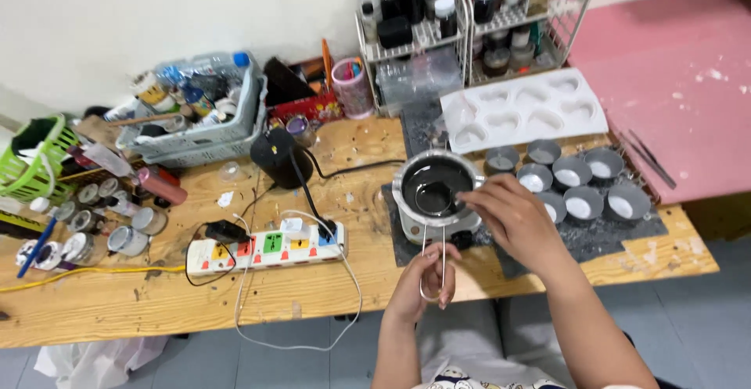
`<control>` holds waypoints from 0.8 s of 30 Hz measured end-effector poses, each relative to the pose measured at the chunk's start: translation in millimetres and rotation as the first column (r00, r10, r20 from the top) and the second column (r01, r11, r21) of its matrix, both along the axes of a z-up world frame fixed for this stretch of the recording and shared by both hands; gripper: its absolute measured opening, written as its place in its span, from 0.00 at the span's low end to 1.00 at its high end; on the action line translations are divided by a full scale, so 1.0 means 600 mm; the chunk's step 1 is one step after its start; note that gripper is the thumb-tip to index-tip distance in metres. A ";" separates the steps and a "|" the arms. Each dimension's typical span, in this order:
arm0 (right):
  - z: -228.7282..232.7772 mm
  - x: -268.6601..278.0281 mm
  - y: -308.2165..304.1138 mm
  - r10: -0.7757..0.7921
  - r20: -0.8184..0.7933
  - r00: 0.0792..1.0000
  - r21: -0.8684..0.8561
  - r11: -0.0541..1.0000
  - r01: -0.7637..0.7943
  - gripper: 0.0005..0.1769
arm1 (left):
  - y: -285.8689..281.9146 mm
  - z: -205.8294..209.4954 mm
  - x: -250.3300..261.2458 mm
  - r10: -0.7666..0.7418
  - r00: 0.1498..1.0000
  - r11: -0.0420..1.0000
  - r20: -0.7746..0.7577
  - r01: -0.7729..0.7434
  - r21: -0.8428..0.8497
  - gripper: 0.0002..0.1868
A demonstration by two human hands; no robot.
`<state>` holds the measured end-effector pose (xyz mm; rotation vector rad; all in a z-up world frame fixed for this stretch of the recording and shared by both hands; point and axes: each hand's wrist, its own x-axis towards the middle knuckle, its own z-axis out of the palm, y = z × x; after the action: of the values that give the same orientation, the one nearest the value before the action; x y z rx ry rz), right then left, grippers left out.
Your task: Scooping and pouring melted wax from a melting pot into small candle containers.
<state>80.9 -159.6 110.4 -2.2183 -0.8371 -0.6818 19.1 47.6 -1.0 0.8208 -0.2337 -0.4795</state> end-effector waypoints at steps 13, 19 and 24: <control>0.011 0.021 -0.028 0.066 -0.019 0.998 -0.026 0.997 -0.066 0.16 | -0.009 0.020 -0.011 0.026 0.996 0.993 -0.088 -0.015 0.113 0.19; 0.000 0.038 -0.033 0.114 -0.006 0.994 -0.059 0.992 -0.114 0.18 | -0.028 0.018 -0.002 -0.065 0.987 0.998 -0.144 0.064 -0.008 0.22; -0.005 0.051 -0.029 0.129 0.033 0.991 -0.075 0.989 -0.126 0.19 | -0.041 0.023 0.009 -0.031 0.987 0.998 -0.156 0.040 0.055 0.19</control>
<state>111.6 -177.0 107.2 -2.1995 -1.0279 -0.6426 24.6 22.7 12.5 0.8327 -0.0912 -0.5835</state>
